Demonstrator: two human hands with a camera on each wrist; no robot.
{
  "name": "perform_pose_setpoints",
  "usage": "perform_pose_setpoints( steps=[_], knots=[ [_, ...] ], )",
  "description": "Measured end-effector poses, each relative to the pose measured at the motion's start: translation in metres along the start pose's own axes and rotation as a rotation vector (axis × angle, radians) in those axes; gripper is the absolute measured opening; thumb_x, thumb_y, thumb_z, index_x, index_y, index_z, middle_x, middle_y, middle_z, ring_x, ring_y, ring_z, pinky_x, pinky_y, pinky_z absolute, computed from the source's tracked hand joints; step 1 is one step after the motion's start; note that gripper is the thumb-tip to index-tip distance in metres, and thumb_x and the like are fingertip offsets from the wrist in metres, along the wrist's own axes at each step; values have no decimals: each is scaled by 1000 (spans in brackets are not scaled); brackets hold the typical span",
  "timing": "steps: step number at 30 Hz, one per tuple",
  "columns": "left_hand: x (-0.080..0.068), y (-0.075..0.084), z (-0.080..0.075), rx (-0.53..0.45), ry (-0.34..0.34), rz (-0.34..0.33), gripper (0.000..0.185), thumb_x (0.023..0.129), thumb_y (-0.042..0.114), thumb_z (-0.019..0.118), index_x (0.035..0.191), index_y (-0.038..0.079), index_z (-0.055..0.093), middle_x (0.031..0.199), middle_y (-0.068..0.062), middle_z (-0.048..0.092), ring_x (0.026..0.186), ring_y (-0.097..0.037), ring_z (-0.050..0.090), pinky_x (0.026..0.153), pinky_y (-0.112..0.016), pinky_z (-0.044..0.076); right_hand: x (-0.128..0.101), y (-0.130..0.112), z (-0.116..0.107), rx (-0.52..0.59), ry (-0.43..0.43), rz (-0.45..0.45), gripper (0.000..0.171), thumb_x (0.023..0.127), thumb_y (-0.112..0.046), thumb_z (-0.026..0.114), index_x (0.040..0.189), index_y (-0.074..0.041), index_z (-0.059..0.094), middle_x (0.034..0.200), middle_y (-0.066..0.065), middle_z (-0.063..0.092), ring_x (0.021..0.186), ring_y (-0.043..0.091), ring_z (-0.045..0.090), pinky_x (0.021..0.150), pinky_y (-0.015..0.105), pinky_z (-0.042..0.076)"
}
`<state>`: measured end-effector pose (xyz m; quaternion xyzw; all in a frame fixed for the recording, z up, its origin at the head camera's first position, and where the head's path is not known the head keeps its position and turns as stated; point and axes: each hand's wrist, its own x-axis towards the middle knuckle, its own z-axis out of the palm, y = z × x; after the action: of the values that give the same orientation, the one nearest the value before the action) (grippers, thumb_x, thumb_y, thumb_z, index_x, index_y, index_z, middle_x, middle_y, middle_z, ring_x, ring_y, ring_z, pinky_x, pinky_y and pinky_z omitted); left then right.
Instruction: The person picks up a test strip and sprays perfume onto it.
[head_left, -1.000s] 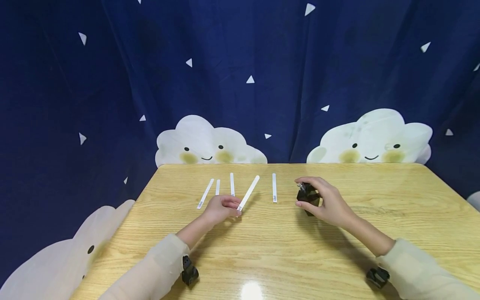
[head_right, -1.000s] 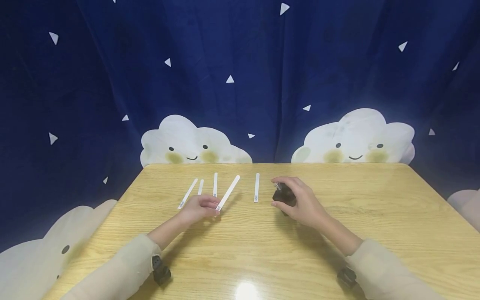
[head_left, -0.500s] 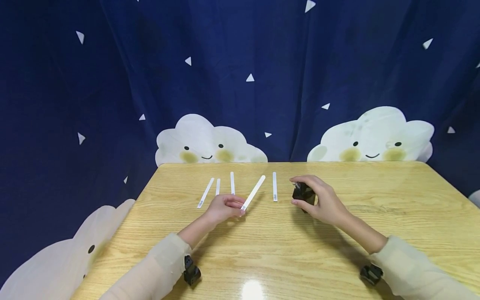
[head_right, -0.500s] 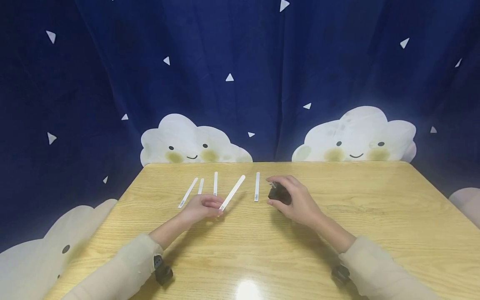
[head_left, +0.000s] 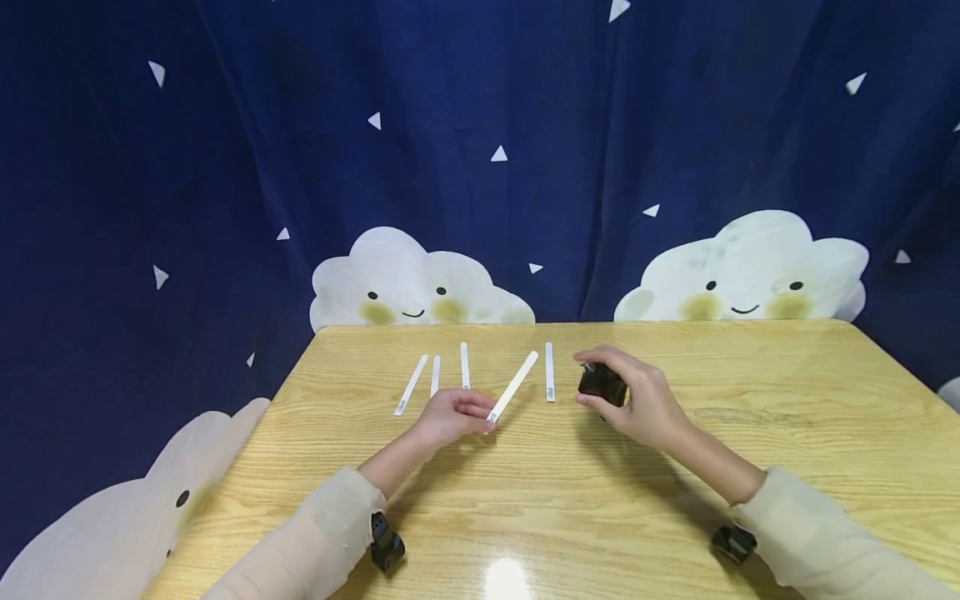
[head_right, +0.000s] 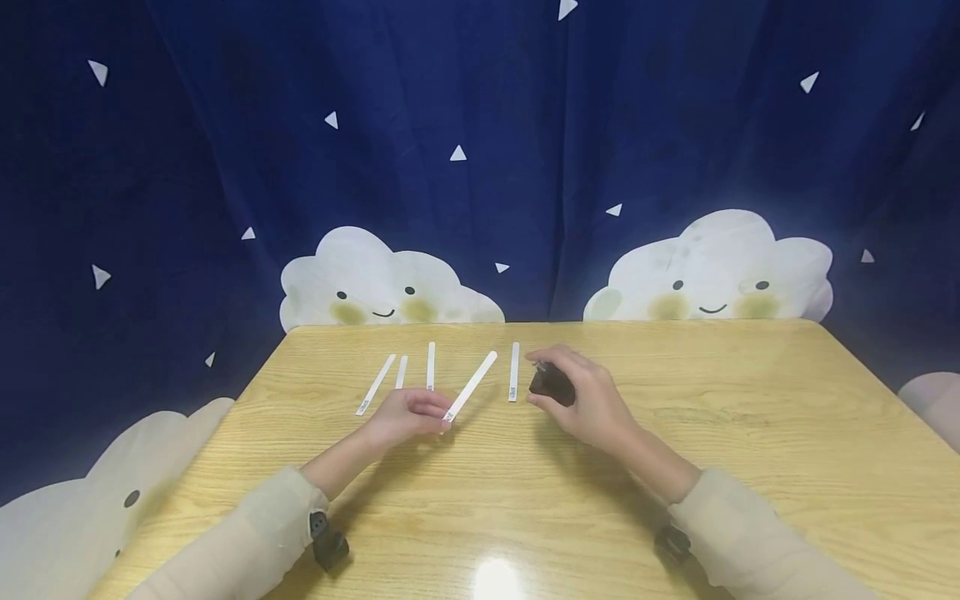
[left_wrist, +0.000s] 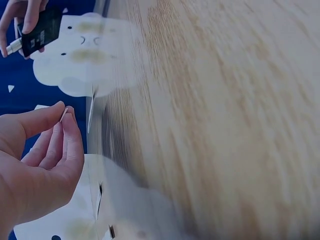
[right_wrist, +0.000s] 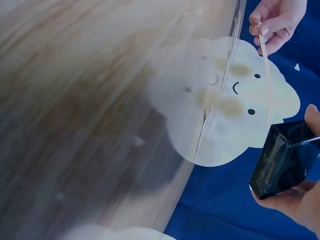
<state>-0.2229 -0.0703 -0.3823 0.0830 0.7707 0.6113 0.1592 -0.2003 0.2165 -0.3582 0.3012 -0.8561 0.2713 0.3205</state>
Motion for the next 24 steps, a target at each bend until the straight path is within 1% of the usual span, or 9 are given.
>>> perform_pose_setpoints(
  steps=[3, 6, 12, 17, 22, 24],
  knots=[
    [0, 0, 1, 5, -4, -2, 32, 78, -7, 70, 110, -8, 65, 91, -14, 72, 69, -6, 66, 78, -32, 61, -1, 0, 0, 5, -6, 6, 51, 72, -17, 84, 118, -15, 63, 112, -1, 69, 100, 17, 68, 78, 37, 58],
    [-1, 1, 1, 14, -10, 4, 32, 79, -6, 70, 110, -8, 65, 95, -18, 72, 70, -6, 66, 79, -33, 61, -1, -1, 0, 20, -2, 21, 50, 72, -17, 84, 118, -15, 64, 112, -1, 69, 100, 17, 68, 77, 39, 58],
    [-3, 1, 2, 22, -10, 20, 33, 79, -6, 70, 111, -9, 64, 100, -24, 70, 70, -6, 66, 78, -34, 61, 0, -2, -2, 23, 31, 50, 56, 71, -16, 85, 122, -14, 63, 117, 3, 69, 106, 20, 67, 81, 37, 57],
    [-4, 1, 2, 20, -21, 22, 33, 79, -6, 70, 111, -9, 64, 100, -23, 70, 70, -6, 65, 78, -33, 61, 0, -1, -2, 6, 47, 35, 55, 71, -16, 85, 122, -13, 64, 118, 4, 69, 106, 19, 67, 83, 33, 56],
    [-3, 2, 3, 19, -22, 19, 33, 79, -5, 70, 111, -8, 65, 96, -20, 71, 69, -6, 66, 78, -33, 61, -1, -1, -3, 7, 56, 32, 53, 71, -15, 85, 120, -12, 65, 115, 5, 70, 102, 19, 68, 77, 35, 58],
    [-3, 2, 3, 18, -13, 11, 32, 79, -5, 70, 111, -7, 65, 94, -17, 71, 70, -6, 66, 78, -32, 61, -2, -1, -3, 10, 62, 39, 53, 71, -15, 85, 119, -13, 65, 115, 4, 70, 101, 19, 68, 77, 29, 57]
  ],
)
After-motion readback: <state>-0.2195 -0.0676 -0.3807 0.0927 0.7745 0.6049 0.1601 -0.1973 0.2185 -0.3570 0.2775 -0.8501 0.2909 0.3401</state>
